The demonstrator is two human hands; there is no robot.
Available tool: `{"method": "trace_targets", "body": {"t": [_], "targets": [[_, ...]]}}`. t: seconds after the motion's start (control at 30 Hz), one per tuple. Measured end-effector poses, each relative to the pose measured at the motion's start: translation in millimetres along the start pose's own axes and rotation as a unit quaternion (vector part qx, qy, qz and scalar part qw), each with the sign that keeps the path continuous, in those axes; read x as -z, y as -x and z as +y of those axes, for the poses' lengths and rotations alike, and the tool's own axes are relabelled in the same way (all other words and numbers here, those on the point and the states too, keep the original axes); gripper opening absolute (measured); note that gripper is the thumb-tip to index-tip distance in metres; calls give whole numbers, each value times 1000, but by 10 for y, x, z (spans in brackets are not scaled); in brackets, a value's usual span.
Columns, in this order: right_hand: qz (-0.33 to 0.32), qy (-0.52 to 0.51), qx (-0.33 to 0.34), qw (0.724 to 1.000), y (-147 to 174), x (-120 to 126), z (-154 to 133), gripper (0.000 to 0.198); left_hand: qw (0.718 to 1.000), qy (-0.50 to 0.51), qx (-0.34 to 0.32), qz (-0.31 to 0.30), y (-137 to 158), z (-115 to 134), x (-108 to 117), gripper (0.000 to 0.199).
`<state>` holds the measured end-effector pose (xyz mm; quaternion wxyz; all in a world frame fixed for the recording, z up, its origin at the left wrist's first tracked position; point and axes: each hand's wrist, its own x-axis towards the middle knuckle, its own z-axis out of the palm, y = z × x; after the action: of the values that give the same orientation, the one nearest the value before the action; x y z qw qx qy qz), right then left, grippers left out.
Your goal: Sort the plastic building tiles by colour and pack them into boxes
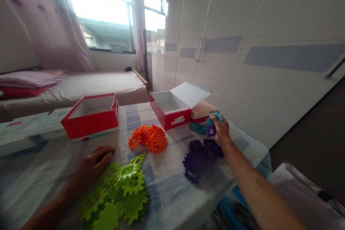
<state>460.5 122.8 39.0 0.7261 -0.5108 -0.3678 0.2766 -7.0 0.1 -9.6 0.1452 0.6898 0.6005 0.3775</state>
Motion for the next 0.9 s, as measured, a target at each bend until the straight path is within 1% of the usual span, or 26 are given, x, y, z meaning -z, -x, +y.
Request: {"method": "trace_targets", "body": {"t": [0.1,0.2,0.3,0.37,0.43,0.73,0.83,0.9], "targets": [[0,41,68,997,67,-69,52,44,1000,-3,-2,0,-1,8,4,34],[16,108,112,988,118,-102,99,42,1000,-1,-1,-3,0,20,7,34],[29,202,182,962,174,-101,135,37,1000,0,5,-5,4,41,10,34],[32,243,218,945,214,-102,152,35,1000,-1,6,-6,10,57,15,34],[34,254,227,939,246,-111,164,35,1000,-3,5,-7,16,67,19,34],[30,226,231,946,327,-140,113,35,1000,-1,4,-11,3,48,10,35],[39,160,226,960,333,-158,56,36,1000,-1,3,-8,4,39,10,34],[47,82,195,976,312,-173,21,37,1000,1,2,-8,12,31,9,34]]}}
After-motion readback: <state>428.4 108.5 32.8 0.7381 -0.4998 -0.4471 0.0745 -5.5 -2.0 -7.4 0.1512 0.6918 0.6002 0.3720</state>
